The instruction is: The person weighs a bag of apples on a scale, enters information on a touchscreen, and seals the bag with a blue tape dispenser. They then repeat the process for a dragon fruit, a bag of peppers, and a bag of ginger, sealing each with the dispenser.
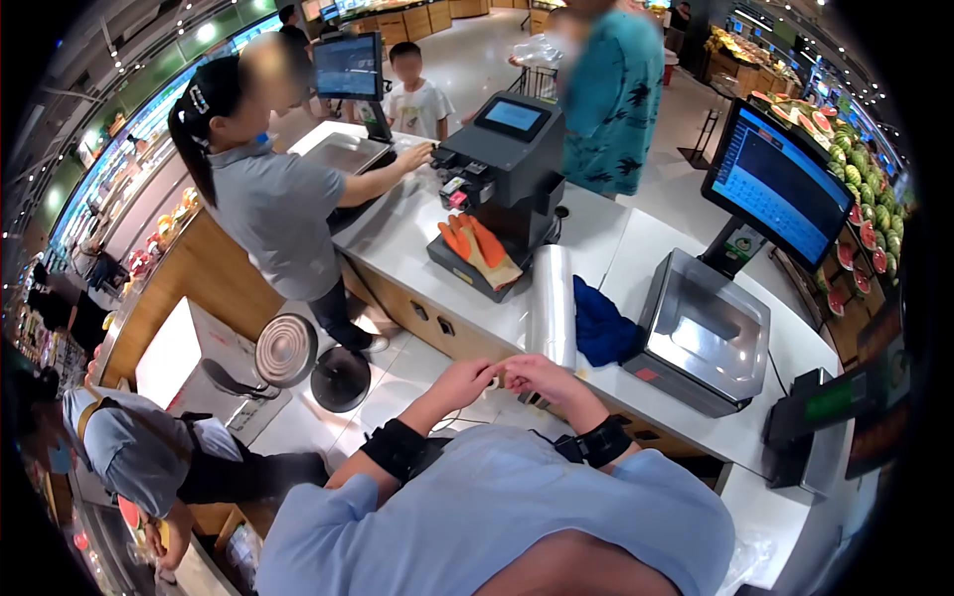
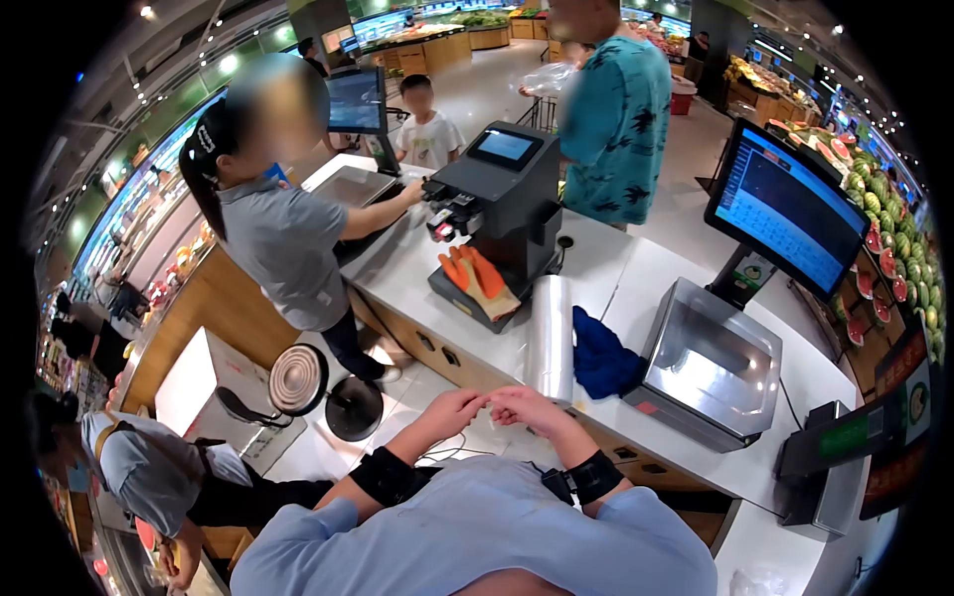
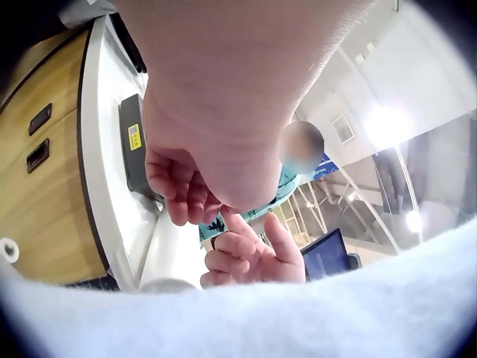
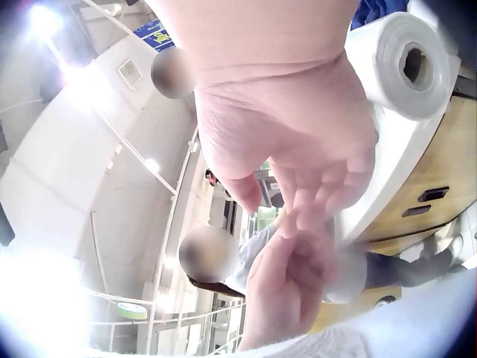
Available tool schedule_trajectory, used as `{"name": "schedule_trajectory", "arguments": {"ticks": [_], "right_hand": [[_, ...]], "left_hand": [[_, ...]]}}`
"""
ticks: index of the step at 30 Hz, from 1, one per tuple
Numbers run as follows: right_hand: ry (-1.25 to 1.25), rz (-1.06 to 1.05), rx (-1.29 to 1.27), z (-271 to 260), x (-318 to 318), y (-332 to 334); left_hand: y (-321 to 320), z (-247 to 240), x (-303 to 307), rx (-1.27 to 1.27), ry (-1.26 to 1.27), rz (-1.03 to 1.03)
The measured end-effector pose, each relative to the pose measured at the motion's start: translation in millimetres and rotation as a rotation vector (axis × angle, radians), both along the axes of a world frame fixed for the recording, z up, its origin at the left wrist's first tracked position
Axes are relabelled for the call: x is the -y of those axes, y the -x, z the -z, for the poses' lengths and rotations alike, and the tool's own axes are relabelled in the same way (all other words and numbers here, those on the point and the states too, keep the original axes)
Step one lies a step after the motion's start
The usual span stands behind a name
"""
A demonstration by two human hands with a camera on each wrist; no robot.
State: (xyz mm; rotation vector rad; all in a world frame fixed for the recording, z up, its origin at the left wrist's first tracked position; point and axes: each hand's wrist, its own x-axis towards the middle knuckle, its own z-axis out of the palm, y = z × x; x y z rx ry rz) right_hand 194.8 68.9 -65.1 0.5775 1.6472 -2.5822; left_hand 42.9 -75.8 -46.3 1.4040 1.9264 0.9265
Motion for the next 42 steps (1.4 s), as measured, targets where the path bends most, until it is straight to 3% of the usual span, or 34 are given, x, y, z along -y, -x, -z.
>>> {"name": "schedule_trajectory", "arguments": {"ticks": [4, 9, 13, 17, 27, 35, 42], "right_hand": [[0.008, -0.051, 0.028, 4, 7, 3], [-0.019, -0.058, 0.069, -2, 10, 8], [-0.022, 0.027, 0.100, -15, 16, 16], [0.032, 0.065, 0.074, 2, 25, 30], [-0.099, 0.038, 0.081, -1, 54, 68], [-0.143, 0.161, 0.069, -21, 96, 83], [-0.155, 0.330, 0.090, -22, 158, 85]], "left_hand": [[1, 3, 12, 0.094, -0.016, -0.061], [13, -6, 12, 0.048, 0.071, 0.056], [24, -6, 11, -0.034, -0.071, 0.102], [43, -3, 16, -0.041, -0.046, 0.140], [101, -26, 32, -0.042, 0.069, 0.432], [131, -37, 45, -0.002, 0.041, 0.538], [151, -24, 69, 0.191, 0.089, 0.637]]}}
